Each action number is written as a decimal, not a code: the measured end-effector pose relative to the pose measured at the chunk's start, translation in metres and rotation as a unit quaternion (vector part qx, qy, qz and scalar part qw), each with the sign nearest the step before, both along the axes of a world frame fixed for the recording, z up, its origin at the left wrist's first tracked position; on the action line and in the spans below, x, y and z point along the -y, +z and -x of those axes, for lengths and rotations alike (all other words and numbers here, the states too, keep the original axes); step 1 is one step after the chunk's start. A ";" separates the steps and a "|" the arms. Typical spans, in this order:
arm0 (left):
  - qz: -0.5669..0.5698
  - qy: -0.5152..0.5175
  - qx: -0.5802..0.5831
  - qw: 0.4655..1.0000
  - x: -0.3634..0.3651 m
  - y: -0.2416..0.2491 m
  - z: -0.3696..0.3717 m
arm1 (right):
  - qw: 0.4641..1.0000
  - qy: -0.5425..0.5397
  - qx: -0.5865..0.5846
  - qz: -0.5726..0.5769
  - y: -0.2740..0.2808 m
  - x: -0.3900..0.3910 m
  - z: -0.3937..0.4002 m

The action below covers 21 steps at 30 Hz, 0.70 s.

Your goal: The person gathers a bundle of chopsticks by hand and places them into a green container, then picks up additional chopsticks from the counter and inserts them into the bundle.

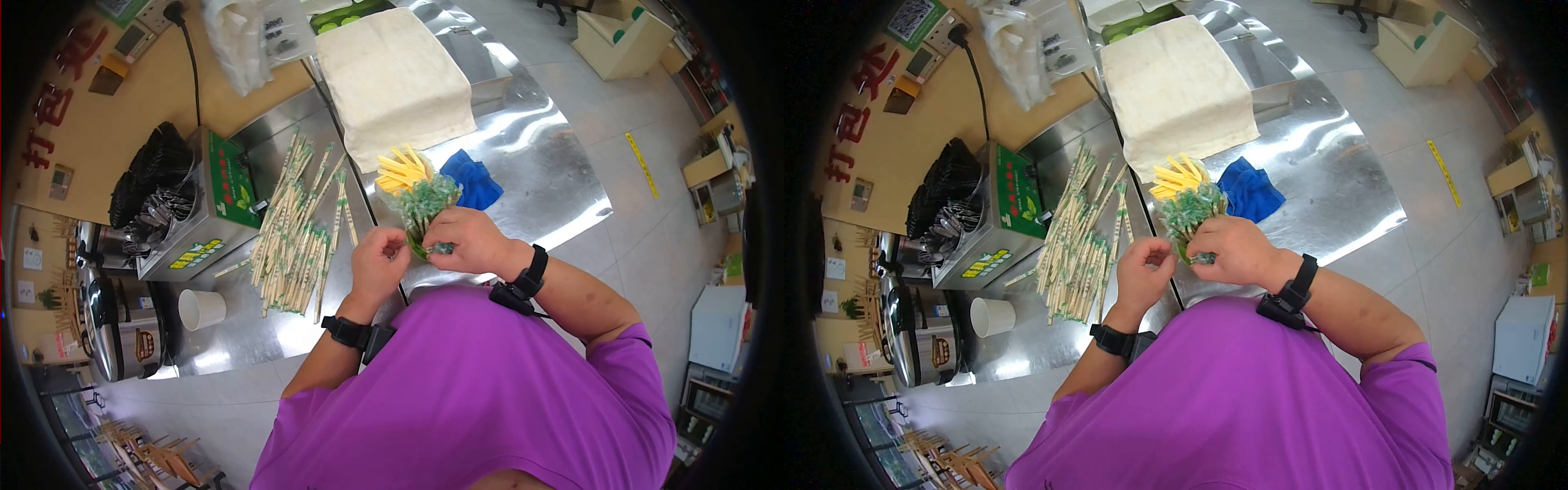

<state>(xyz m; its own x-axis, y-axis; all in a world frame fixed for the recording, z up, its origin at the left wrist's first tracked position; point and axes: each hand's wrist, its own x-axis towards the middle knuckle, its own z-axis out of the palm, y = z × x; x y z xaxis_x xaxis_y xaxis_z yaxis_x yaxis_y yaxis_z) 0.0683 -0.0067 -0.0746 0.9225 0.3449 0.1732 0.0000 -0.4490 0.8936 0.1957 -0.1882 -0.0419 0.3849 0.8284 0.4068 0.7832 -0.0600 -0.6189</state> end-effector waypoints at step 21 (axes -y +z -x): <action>-0.039 -0.013 0.066 0.997 0.008 0.020 -0.010 | 1.000 0.000 -0.018 0.003 0.002 0.000 -0.001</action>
<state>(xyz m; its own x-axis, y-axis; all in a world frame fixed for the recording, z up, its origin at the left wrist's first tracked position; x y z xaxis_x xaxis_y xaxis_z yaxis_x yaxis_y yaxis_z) 0.0785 -0.0149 -0.0542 0.8985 0.3009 0.3196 -0.1284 -0.5161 0.8469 0.1968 -0.1885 -0.0396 0.3997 0.8309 0.3872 0.7600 -0.0643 -0.6467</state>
